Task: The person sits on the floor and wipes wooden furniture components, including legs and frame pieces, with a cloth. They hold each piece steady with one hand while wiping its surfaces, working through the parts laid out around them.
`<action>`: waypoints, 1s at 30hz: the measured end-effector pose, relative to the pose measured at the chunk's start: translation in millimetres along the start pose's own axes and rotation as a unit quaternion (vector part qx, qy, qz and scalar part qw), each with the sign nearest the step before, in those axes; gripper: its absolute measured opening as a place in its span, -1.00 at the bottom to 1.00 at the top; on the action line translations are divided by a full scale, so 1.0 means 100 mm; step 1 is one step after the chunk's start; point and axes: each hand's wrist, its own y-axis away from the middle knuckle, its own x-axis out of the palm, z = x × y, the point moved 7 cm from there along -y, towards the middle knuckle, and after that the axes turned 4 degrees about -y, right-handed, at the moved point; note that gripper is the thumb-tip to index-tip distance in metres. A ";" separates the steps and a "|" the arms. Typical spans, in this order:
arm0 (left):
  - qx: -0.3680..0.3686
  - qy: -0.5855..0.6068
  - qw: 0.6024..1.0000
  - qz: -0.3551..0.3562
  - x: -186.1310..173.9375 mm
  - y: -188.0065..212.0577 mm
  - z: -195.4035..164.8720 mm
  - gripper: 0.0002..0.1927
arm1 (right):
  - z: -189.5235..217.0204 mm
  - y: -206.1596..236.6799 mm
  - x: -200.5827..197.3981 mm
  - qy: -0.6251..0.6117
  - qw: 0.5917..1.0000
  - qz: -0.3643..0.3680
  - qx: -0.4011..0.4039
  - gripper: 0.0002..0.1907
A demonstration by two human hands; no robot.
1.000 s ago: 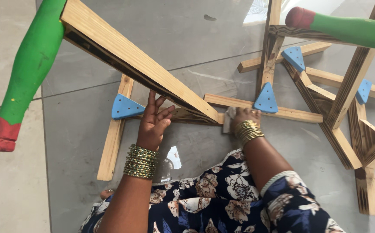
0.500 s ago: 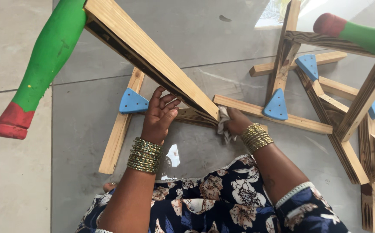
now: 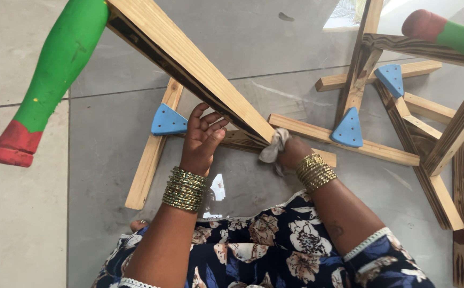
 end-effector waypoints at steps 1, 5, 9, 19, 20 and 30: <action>-0.003 0.003 1.000 0.004 0.00 0.00 -0.01 -0.26 | -0.02 0.06 0.07 0.066 0.996 0.041 0.041 -0.54; -0.009 0.002 1.000 0.008 -0.02 0.00 0.00 -0.26 | 0.25 0.43 0.26 0.068 0.992 0.077 0.067 -0.64; -0.004 0.015 1.000 0.014 -0.01 0.00 0.01 -0.25 | 0.88 0.63 0.18 0.114 0.961 -0.180 -0.179 -0.51; -0.011 0.027 1.000 0.008 0.00 0.00 0.08 -0.20 | 1.19 -0.02 1.11 0.266 0.904 -0.200 -0.267 -0.45; -0.014 0.027 1.000 0.004 -0.01 -0.01 0.09 -0.19 | 1.26 -0.08 1.09 0.259 0.900 -0.224 -0.272 -0.43; 0.002 0.056 0.998 0.033 0.01 -0.03 0.09 -0.22 | 1.28 -0.01 0.77 0.167 0.936 -0.228 -0.211 -0.50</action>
